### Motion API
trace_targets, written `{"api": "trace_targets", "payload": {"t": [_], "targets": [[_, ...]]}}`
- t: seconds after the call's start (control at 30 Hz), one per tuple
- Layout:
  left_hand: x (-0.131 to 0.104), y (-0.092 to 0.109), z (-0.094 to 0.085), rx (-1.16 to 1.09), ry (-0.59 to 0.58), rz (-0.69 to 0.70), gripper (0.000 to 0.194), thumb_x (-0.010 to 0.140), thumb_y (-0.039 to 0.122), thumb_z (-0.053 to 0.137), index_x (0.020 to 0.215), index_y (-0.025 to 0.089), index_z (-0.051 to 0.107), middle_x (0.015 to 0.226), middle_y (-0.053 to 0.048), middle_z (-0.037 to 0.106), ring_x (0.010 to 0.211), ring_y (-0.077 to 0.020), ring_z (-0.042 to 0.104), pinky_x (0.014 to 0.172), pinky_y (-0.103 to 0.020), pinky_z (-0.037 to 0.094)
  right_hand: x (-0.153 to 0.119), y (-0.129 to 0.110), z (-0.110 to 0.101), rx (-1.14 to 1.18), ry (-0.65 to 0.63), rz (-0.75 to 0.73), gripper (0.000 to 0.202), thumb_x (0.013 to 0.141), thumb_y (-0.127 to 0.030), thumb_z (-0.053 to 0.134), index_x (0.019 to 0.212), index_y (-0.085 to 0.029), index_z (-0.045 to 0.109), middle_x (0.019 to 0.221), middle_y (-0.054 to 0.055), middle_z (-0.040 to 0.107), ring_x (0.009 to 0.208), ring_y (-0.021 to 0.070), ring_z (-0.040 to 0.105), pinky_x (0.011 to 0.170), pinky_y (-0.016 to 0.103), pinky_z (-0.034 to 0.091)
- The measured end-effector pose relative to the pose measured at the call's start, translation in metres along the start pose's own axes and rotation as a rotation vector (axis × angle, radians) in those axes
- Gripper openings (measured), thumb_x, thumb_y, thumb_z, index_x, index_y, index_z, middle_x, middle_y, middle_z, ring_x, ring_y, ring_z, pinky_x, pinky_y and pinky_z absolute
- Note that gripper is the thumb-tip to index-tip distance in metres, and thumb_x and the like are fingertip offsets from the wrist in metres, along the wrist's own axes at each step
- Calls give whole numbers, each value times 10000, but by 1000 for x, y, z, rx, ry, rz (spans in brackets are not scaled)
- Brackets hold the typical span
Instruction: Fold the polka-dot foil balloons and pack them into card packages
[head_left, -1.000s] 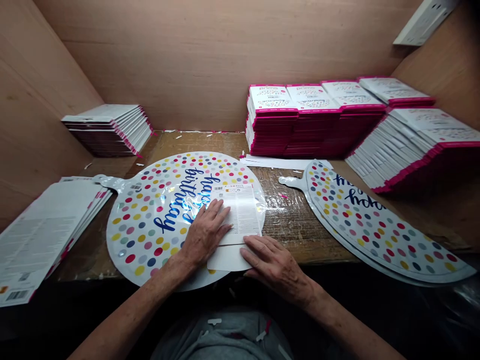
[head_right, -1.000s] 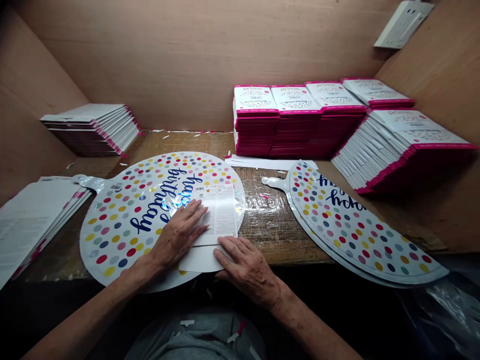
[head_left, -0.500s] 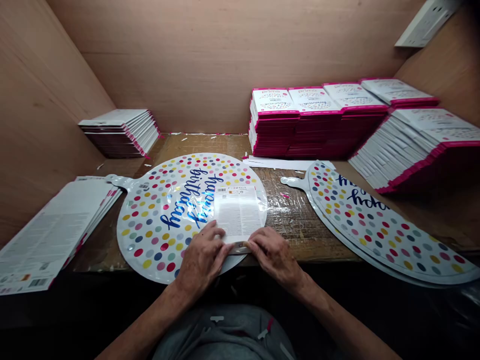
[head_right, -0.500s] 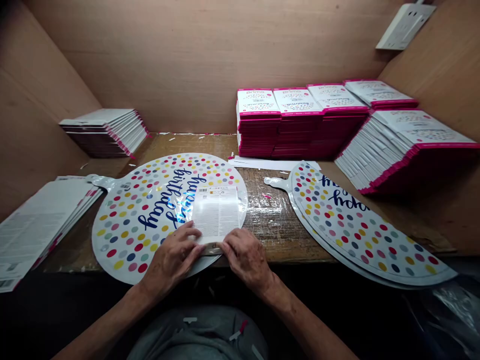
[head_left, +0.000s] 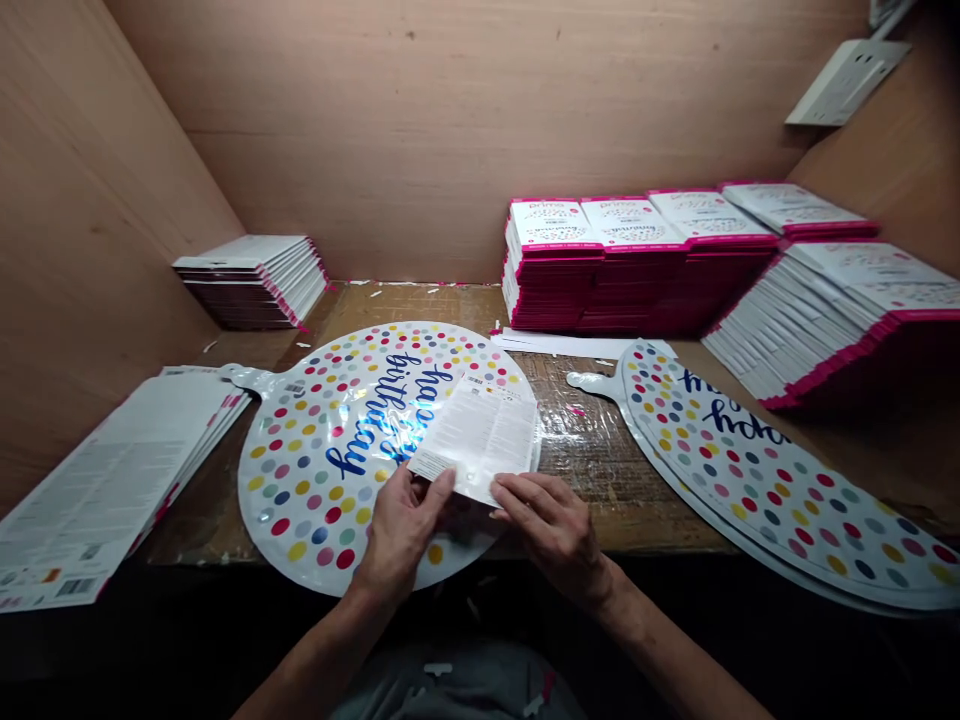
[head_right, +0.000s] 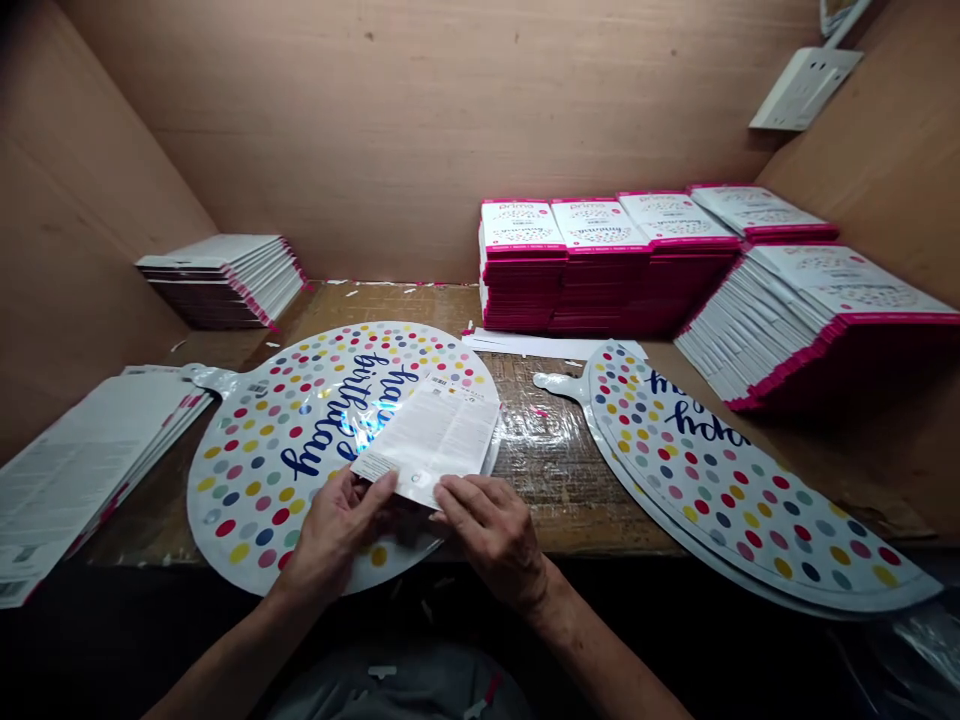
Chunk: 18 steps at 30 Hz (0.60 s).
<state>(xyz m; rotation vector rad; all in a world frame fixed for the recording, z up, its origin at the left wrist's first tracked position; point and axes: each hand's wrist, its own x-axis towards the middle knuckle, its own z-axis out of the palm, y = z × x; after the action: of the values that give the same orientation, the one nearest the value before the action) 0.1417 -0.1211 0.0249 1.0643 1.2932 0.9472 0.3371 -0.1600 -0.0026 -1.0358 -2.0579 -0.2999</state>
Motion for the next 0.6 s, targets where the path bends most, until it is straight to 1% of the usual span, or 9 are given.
{"api": "trace_targets", "payload": {"t": [0.03,0.07,0.13,0.2,0.3,0.43,0.53,0.6], "targets": [[4,4,-3,-148,-7,-59,525,684,502,768,1041,143,630,867,-80,735,669,-207,694,615,-322,573,10,0,7,10,-37,7,216,940,-195,595,1143,-140,645,1073,114,714,997,213,622,896,366,508],[8,7,-6,-260,10,-84,527,656,468,799,1032,136,635,863,-76,735,635,-186,685,596,-304,569,21,-1,15,14,-77,29,209,951,-247,584,1120,-146,652,1074,114,708,992,221,617,899,380,500],[17,9,-12,-387,54,-66,546,625,415,833,1055,139,642,915,-79,739,669,-180,694,629,-302,579,42,-4,30,11,-154,104,219,966,-315,555,1073,-155,660,1064,119,691,972,232,605,882,388,487],[23,8,-17,-446,101,-18,557,632,413,830,1082,144,642,957,-88,740,749,-204,710,682,-323,586,63,-9,45,4,-221,185,205,975,-329,531,995,-167,656,999,107,677,907,221,597,821,356,479],[30,4,-27,-456,196,42,548,654,454,810,1073,139,647,957,-99,743,812,-231,716,714,-327,580,94,-17,66,-21,-363,230,195,972,-318,529,865,-179,615,867,68,648,784,199,581,703,314,445],[37,-1,-50,-356,290,92,510,671,514,780,1017,151,683,868,-84,750,819,-243,721,710,-309,574,130,-33,90,-62,-564,181,126,904,-276,608,816,-190,582,788,54,632,704,195,575,587,298,381],[42,-2,-70,-313,344,120,490,671,520,776,999,164,699,827,-72,750,809,-249,722,704,-311,574,148,-45,109,-99,-612,186,84,870,-245,629,826,-194,578,778,57,636,655,192,584,531,291,347],[46,1,-84,-323,381,138,482,679,522,769,988,159,697,824,-71,748,798,-246,718,699,-311,573,157,-48,123,-64,-581,149,85,884,-231,612,818,-194,573,773,51,639,609,179,590,493,282,334]]}}
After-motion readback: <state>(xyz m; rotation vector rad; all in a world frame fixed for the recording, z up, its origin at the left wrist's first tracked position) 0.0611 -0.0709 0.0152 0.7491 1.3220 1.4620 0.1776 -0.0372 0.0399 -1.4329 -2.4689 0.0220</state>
